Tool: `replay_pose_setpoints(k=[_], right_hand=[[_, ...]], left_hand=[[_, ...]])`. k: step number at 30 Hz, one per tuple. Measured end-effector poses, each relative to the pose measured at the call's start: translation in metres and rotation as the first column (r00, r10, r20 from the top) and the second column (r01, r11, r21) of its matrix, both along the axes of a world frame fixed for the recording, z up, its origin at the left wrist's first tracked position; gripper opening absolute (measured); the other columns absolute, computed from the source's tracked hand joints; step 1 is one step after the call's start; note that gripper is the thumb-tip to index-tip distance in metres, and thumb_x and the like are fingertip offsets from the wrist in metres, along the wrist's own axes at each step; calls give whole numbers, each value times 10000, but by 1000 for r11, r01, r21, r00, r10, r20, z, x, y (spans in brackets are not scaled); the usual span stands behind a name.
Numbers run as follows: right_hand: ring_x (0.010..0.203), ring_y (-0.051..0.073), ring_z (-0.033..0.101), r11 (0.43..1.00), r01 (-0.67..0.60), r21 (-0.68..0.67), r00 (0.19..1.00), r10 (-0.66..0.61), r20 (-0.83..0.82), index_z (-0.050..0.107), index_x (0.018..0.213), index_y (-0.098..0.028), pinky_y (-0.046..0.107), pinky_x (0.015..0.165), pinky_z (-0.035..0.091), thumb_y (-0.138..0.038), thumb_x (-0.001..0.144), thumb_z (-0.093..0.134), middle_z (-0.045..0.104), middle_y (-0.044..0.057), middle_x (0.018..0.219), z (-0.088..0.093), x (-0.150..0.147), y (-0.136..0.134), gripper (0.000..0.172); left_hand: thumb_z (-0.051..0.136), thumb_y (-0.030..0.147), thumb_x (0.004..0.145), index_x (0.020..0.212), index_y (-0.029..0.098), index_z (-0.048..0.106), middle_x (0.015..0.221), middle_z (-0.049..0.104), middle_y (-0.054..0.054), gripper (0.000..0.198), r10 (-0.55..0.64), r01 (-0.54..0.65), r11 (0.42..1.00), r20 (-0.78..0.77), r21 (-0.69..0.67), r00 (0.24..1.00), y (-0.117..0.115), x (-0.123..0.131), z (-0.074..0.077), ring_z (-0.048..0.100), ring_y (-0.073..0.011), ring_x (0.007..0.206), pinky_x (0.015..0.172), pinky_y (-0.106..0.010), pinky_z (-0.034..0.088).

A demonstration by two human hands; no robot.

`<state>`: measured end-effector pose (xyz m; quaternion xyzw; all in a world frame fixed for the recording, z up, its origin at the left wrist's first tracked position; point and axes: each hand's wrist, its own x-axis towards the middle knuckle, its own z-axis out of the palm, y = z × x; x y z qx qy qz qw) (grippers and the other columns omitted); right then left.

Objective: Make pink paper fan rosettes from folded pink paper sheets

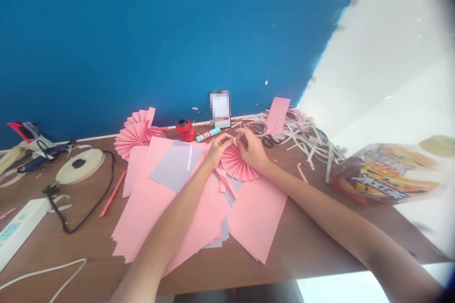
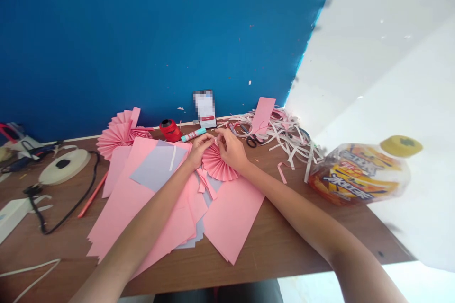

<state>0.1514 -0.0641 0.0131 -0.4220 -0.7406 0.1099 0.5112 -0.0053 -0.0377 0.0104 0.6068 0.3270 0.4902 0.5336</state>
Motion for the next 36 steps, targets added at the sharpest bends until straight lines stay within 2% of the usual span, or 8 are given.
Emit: replay_pose_setpoints(k=[7,20,31,36], right_hand=[[815,183,593,1000,-4,-4,999,3,-32,458,1276,-228,319,730,487,-147,876,466,610,64,993,1,-1,-1,408],[822,185,594,999,-23,-40,999,21,-35,425,1315,-221,316,734,487,-151,888,442,605,60,962,0,-1,0,433],[819,190,618,999,31,21,996,-32,83,449,1303,-246,317,726,486,-156,894,460,651,50,994,3,2,0,419],[844,201,625,997,47,65,986,-57,155,486,1276,-239,316,729,490,-151,895,452,649,55,937,7,4,-1,392]], left_hand=[[646,342,793,798,176,633,828,587,-6,167,8,-8,1000,33,5,999,2,1,-3,532,-148,824,813,-265,415],[652,336,786,800,182,640,826,605,-4,155,11,-11,1000,16,-4,1000,1,1,0,544,-152,820,809,-272,418],[649,373,801,811,179,637,854,609,-15,194,-13,13,1000,14,-14,1000,2,1,-1,551,-158,849,839,-279,419],[650,359,804,801,178,636,846,598,-10,182,-10,10,1000,15,9,1000,5,2,-4,538,-151,842,840,-272,413]])
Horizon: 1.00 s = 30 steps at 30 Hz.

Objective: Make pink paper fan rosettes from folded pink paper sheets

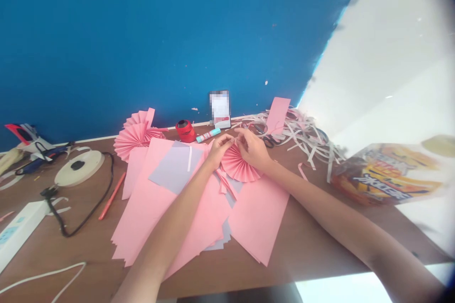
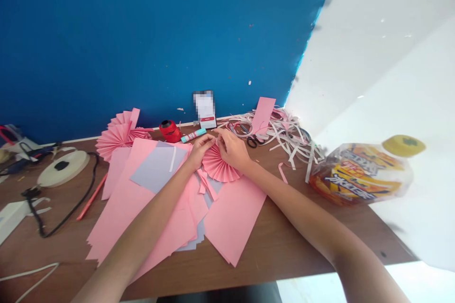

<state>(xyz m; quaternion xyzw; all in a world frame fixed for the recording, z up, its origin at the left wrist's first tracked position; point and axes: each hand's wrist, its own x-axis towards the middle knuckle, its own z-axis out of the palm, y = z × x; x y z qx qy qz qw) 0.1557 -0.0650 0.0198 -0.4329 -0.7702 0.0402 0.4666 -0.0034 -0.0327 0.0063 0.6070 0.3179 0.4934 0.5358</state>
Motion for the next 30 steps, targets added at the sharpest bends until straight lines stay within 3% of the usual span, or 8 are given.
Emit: replay_pose_setpoints(k=[8,13,22,30], right_hand=[[899,217,663,996,45,72,998,-41,-52,560,1159,-245,350,783,517,-164,884,498,714,47,954,-2,0,-2,293],[876,208,686,993,80,91,997,-78,-25,606,1031,-236,335,758,527,-134,872,487,736,45,970,-2,-2,-3,223],[789,184,687,989,137,57,990,-136,-21,622,999,-205,278,702,520,-125,837,517,741,41,901,-5,-3,-3,208],[800,184,640,998,55,42,998,-55,-8,607,962,-211,292,732,492,-99,835,499,703,40,891,0,-1,-5,201]], left_hand=[[643,385,809,831,174,642,855,620,-17,212,0,0,1000,-7,-18,1000,0,-1,-2,553,-159,847,830,-279,423],[650,371,797,814,174,641,839,617,-16,197,4,-4,1000,-11,-10,1000,1,-1,-1,556,-161,836,818,-278,418],[637,362,806,801,164,639,816,610,-11,198,-2,2,1000,-35,-4,999,-1,-2,3,543,-144,802,781,-256,405],[622,337,825,816,166,652,824,622,-8,174,-16,16,1000,-11,4,1000,-1,-3,1,548,-143,807,782,-252,401]])
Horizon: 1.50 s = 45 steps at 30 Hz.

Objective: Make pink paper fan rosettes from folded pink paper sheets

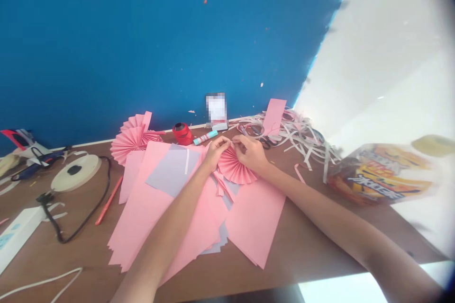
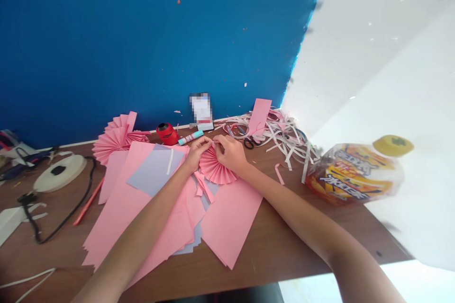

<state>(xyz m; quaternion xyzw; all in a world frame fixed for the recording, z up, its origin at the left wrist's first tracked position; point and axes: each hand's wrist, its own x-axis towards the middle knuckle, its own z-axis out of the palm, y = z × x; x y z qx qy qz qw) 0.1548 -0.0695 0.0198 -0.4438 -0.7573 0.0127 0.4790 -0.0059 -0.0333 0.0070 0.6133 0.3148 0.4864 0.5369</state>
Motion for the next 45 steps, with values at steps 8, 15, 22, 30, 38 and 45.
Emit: replay_pose_setpoints(k=[8,15,22,30,38,45], right_hand=[[932,229,606,995,-74,66,997,74,3,523,1204,-221,369,814,494,-115,876,467,683,67,992,1,2,3,349],[939,231,617,986,-169,-6,985,169,-32,524,1223,-235,380,811,501,-154,876,502,686,56,963,4,10,7,357],[895,208,609,977,-213,-8,977,212,-34,523,1206,-227,364,811,497,-114,852,493,648,54,932,3,11,8,373],[897,203,589,978,-207,4,978,207,-10,492,1245,-226,349,793,499,-123,863,486,616,64,954,-3,11,9,396],[899,200,593,976,-217,-20,976,217,-3,495,1248,-229,353,826,490,-119,866,480,627,55,954,-5,12,9,398],[885,197,570,966,-250,-72,968,249,-14,453,1302,-232,346,804,488,-108,882,425,564,58,939,-8,11,12,440]], left_hand=[[643,380,811,835,170,644,853,623,-12,211,-19,20,999,21,-49,1000,0,2,-1,560,-155,837,814,-268,411],[622,345,833,826,173,615,812,570,4,173,-85,86,995,29,-54,996,1,0,-2,531,-139,806,794,-258,394],[622,371,823,803,164,600,857,599,-14,209,-108,107,993,-15,-49,994,-1,1,3,545,-162,843,762,-261,392],[613,350,828,797,163,601,842,594,-8,190,-112,111,993,-15,-38,994,-3,2,6,530,-149,807,762,-256,388],[602,314,828,790,160,612,850,605,-11,158,-111,110,993,-26,-30,993,0,2,2,545,-154,830,756,-255,385],[626,347,792,806,166,610,808,591,-2,182,-73,68,996,-79,-63,994,1,3,-1,530,-154,806,785,-269,399]])
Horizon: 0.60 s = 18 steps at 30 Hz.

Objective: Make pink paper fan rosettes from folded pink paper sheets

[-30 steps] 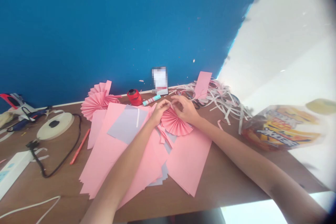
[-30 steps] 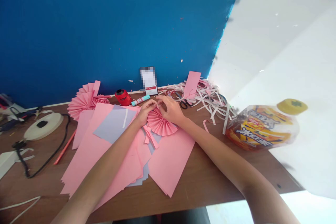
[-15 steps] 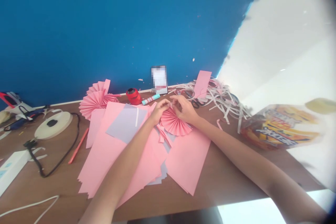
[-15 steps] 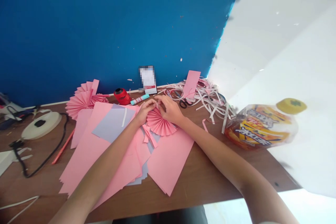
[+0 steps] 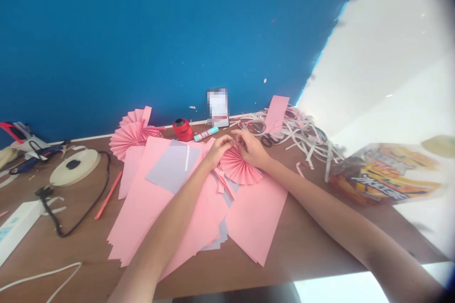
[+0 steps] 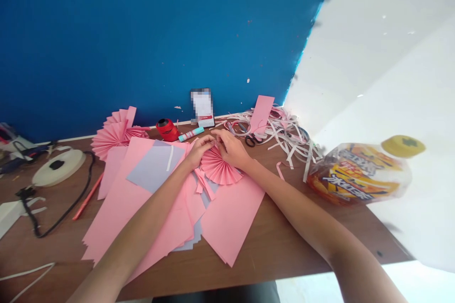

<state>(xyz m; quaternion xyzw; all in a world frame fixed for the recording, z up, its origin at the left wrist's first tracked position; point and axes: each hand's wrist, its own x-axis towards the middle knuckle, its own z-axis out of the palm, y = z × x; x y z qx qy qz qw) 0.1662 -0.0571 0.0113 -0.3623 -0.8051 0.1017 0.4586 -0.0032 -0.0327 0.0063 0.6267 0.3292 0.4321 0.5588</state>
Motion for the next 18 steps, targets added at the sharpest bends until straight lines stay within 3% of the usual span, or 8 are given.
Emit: replay_pose_setpoints(k=[18], right_hand=[[857,185,596,999,20,-34,999,-22,-40,443,1299,-221,336,796,487,-145,895,466,616,58,972,-9,2,3,411]], left_hand=[[630,322,780,803,163,608,790,580,4,162,8,-8,1000,-19,12,1000,1,0,0,528,-150,805,786,-269,394]])
